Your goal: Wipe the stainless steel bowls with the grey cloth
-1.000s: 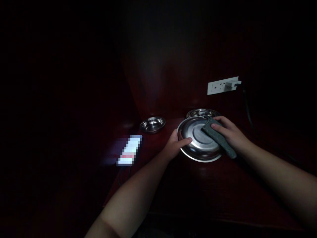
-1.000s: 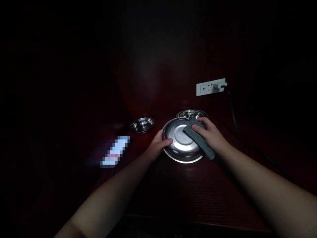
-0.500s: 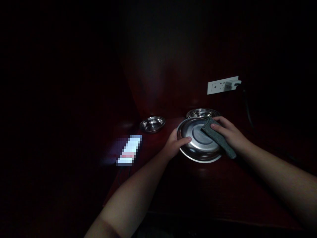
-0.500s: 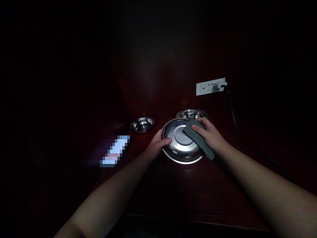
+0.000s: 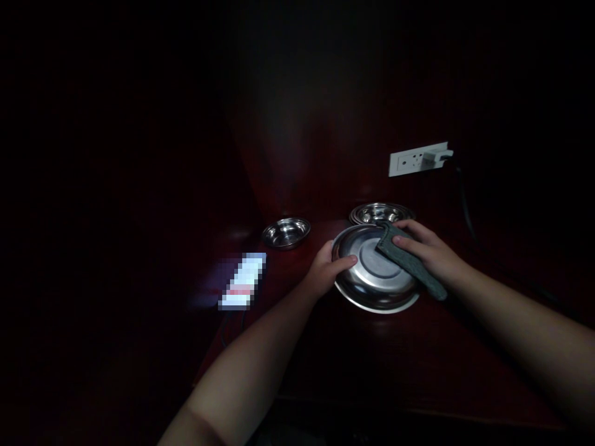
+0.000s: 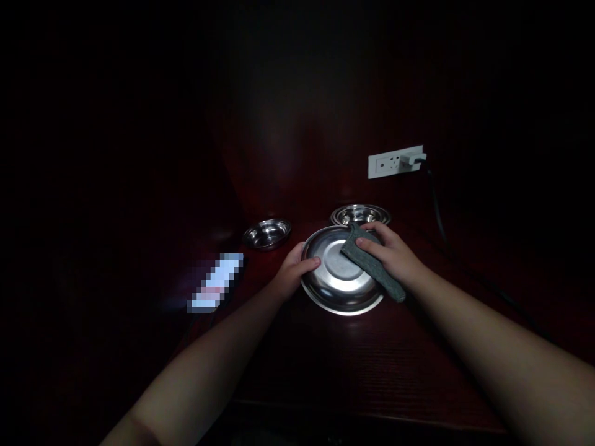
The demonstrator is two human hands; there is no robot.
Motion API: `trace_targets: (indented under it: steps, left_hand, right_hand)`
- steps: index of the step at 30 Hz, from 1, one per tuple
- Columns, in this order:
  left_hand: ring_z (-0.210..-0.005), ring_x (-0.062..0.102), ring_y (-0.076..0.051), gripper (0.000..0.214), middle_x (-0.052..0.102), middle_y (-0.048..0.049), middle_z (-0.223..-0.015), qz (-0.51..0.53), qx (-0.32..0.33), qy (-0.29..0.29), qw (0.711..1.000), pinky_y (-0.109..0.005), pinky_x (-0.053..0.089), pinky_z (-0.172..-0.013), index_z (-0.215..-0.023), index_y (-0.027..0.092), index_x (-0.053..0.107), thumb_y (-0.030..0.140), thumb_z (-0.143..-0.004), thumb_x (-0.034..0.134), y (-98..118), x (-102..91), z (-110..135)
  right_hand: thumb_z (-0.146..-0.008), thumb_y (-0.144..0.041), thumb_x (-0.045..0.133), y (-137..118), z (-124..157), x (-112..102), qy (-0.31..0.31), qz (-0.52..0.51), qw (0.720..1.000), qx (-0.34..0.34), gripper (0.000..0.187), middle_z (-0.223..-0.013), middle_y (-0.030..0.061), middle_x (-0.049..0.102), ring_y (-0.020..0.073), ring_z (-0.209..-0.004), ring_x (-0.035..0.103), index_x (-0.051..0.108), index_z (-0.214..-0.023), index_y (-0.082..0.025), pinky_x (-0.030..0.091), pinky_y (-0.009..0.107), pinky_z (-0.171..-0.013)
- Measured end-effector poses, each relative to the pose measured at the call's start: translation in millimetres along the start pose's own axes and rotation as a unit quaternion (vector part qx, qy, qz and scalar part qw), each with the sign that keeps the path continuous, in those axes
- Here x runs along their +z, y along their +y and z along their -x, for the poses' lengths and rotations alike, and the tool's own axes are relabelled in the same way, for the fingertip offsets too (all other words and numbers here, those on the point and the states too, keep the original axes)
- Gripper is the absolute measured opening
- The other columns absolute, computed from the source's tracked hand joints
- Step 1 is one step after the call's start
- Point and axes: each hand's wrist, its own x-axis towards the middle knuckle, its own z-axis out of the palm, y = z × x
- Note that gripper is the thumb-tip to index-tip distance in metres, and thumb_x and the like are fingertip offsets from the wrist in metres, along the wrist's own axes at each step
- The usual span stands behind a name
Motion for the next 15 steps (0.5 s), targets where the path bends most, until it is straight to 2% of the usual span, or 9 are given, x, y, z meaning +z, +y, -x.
trace_targets:
  steps: [7,12,15]
  left_hand:
    - [-0.102,0.06,-0.025,0.055,0.066,-0.0071,-0.105,-0.023,0.027,0.012,0.999,-0.038,0.043,-0.092,-0.106,0.016,0.057,0.035,-0.06,0.08,-1.6,-1.2,0.6]
    - [-0.099,0.06,-0.023,0.057,0.064,-0.0069,-0.104,-0.063,0.05,0.057,0.995,-0.037,0.045,-0.091,-0.109,0.016,0.055,0.041,-0.064,0.079,-9.4,-6.4,-3.0]
    - [-0.094,0.06,-0.02,0.057,0.063,-0.006,-0.102,-0.043,0.032,0.067,0.996,-0.035,0.048,-0.084,-0.109,0.017,0.054,0.046,-0.066,0.078,-11.1,-6.0,-0.8]
  right_hand:
    - [-0.072,-0.044,0.072,-2.9,1.5,1.6,0.019,0.01,1.0,-0.009,0.028,-0.084,0.0003,0.067,0.0238,-0.076,0.063,0.061,-0.092,-0.028,0.05,0.037,-0.066]
    - [-0.068,-0.043,0.074,-8.5,2.0,3.6,0.068,0.014,0.997,-0.029,0.031,-0.085,0.0019,0.066,0.0261,-0.077,0.063,0.06,-0.091,-0.028,0.052,0.042,-0.07]
    - [-0.067,-0.044,0.075,-10.6,3.0,4.5,0.098,0.03,0.994,-0.042,0.032,-0.087,0.003,0.066,0.028,-0.081,0.064,0.061,-0.092,-0.028,0.052,0.044,-0.072]
